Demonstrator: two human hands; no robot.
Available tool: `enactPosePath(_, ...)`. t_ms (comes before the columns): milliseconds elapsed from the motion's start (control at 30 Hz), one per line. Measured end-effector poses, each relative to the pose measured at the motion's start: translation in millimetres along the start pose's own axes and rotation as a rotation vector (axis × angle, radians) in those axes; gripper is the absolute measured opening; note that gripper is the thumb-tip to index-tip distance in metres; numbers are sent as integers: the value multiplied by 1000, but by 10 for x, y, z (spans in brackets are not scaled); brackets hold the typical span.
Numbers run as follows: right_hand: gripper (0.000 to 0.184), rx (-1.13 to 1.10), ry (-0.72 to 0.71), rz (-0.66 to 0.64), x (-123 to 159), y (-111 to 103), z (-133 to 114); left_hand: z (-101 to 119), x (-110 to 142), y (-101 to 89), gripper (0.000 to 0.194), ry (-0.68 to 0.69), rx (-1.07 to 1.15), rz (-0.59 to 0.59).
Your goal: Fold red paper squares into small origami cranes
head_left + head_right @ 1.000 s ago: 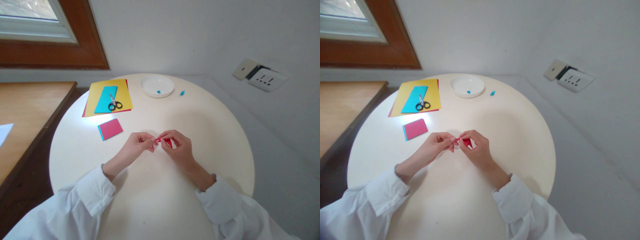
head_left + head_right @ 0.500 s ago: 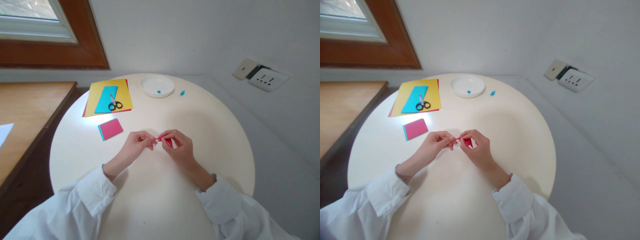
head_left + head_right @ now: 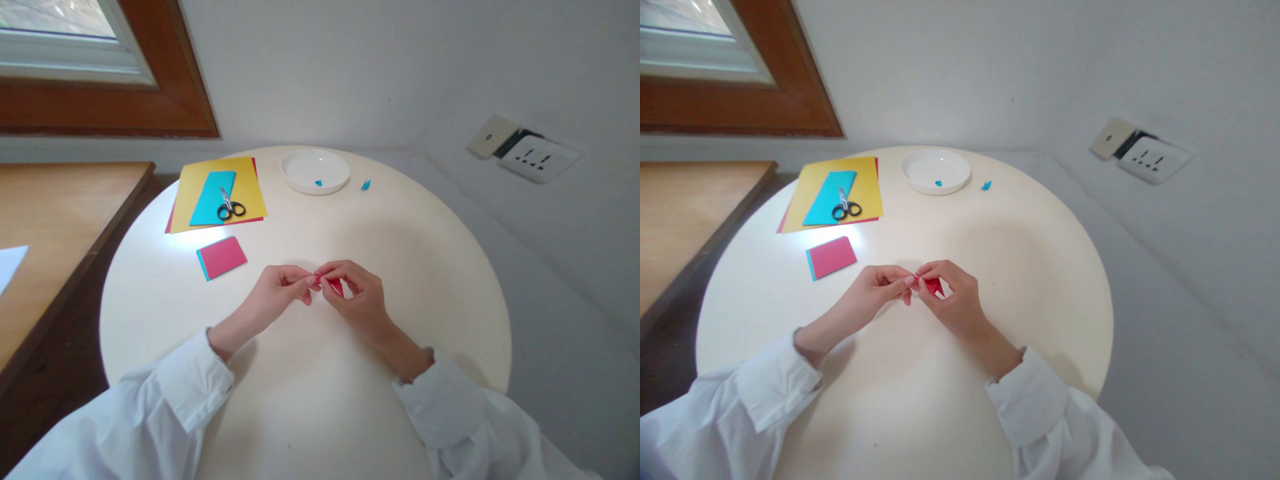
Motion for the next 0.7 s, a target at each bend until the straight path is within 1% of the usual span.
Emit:
enactPosePath(133, 8, 26, -41, 21, -10, -25, -32, 33, 0, -50, 21, -10, -23, 63)
enactPosePath(200, 9, 56, -39, 39, -21, -41, -25, 72, 8, -73, 22, -2, -53, 85)
enactPosePath(367, 5, 76, 68, 55, -57, -60, 103, 136, 26, -115, 22, 20, -97, 132)
enactPosePath(433, 5, 60, 84, 43, -63, -46, 129, 112, 28, -122, 21, 10, -48, 151)
enactPosePath(567, 7, 30, 83, 13, -63, -9, 138, 41, 27, -87, 25, -21, 134, 160)
enactPosePath(700, 7, 27, 50, 16, -50, -3, 104, 19, 28, -52, 28, -37, 175, 136)
Point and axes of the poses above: each hand's wrist, its own x-axis away from the middle knuckle, its own y-axis out of the palm, z = x × y, the point moved 10 cm from there along -x, towards the middle knuckle, and after that the axes turned 10 degrees about y, right-handed, at the moved point
